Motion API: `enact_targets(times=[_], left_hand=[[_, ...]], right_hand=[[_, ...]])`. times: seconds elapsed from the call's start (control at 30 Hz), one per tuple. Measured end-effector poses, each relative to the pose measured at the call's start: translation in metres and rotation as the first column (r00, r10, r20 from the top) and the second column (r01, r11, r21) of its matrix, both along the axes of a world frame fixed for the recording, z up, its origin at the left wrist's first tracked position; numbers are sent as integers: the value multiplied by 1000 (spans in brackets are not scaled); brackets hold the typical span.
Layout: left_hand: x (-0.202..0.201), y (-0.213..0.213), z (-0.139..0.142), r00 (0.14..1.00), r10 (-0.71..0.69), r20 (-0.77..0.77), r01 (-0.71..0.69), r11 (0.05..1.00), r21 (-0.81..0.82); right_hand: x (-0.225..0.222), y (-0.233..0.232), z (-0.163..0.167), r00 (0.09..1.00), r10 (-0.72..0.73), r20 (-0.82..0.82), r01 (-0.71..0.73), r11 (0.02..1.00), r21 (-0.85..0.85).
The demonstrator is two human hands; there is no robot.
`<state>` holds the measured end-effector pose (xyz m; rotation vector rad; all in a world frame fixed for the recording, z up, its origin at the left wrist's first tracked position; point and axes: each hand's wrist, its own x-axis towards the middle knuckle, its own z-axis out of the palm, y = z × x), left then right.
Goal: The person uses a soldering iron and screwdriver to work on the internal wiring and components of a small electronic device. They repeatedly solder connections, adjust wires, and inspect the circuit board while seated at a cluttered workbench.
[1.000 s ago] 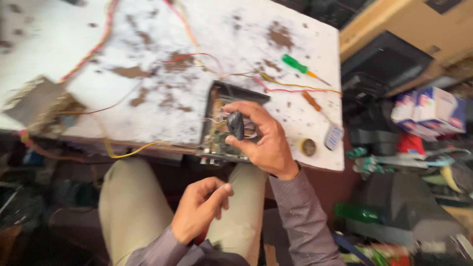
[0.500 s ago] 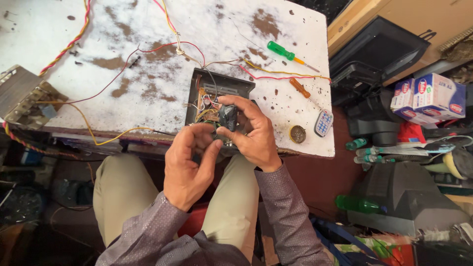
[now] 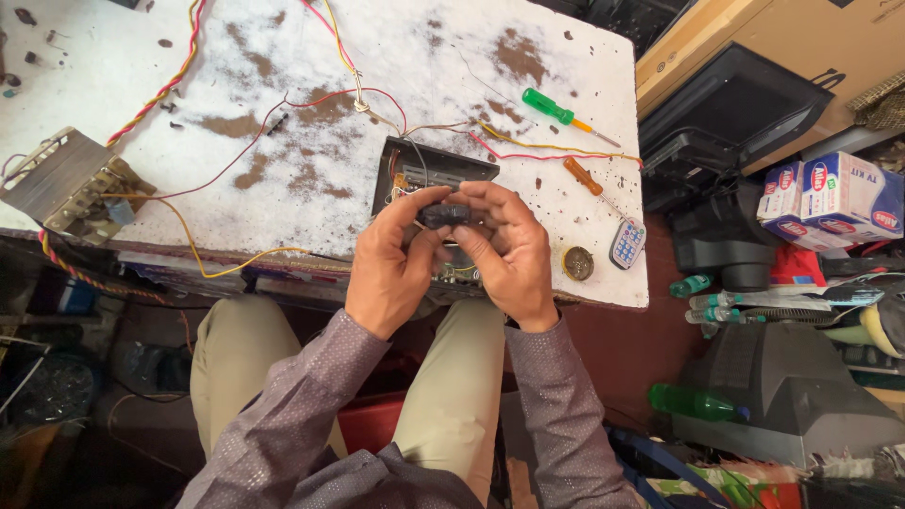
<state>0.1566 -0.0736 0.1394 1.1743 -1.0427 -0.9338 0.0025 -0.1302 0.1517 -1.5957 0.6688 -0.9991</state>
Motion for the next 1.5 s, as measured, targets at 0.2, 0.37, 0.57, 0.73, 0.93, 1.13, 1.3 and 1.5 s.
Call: enact_targets(times=[0.2, 0.37, 0.57, 0.73, 0.93, 1.13, 1.3, 1.5], left_hand=[[-2, -2, -2, 994, -15, -112, 3, 994, -107], [0, -1, 2, 998, 59, -36, -64, 979, -194], [6, -6, 7, 990, 129, 54, -121, 984, -130], [10, -19, 10, 991, 135, -20, -136, 989, -62], [9, -22, 11, 992, 129, 5, -129, 991, 23], [5, -23, 9, 983, 148, 111, -131, 981, -142], [1, -20, 1, 988, 90, 128, -68, 983, -169], [-7, -21, -6, 949, 232, 213, -191, 962, -197]], right_hand=[[6, 8, 17, 908, -344, -240, 170, 824, -540], [10, 5, 22, 876, -396, -273, 184, 801, -570], [12, 1, 24, 839, -424, -340, 163, 793, -587], [13, -1, 27, 862, -383, -332, 103, 774, -625], [17, -5, 31, 858, -393, -332, 120, 781, -612], [20, -8, 34, 838, -443, -319, 81, 679, -730], [15, -13, 30, 810, -478, -341, 37, 622, -782], [15, -15, 11, 815, -492, -308, 146, 687, -711]])
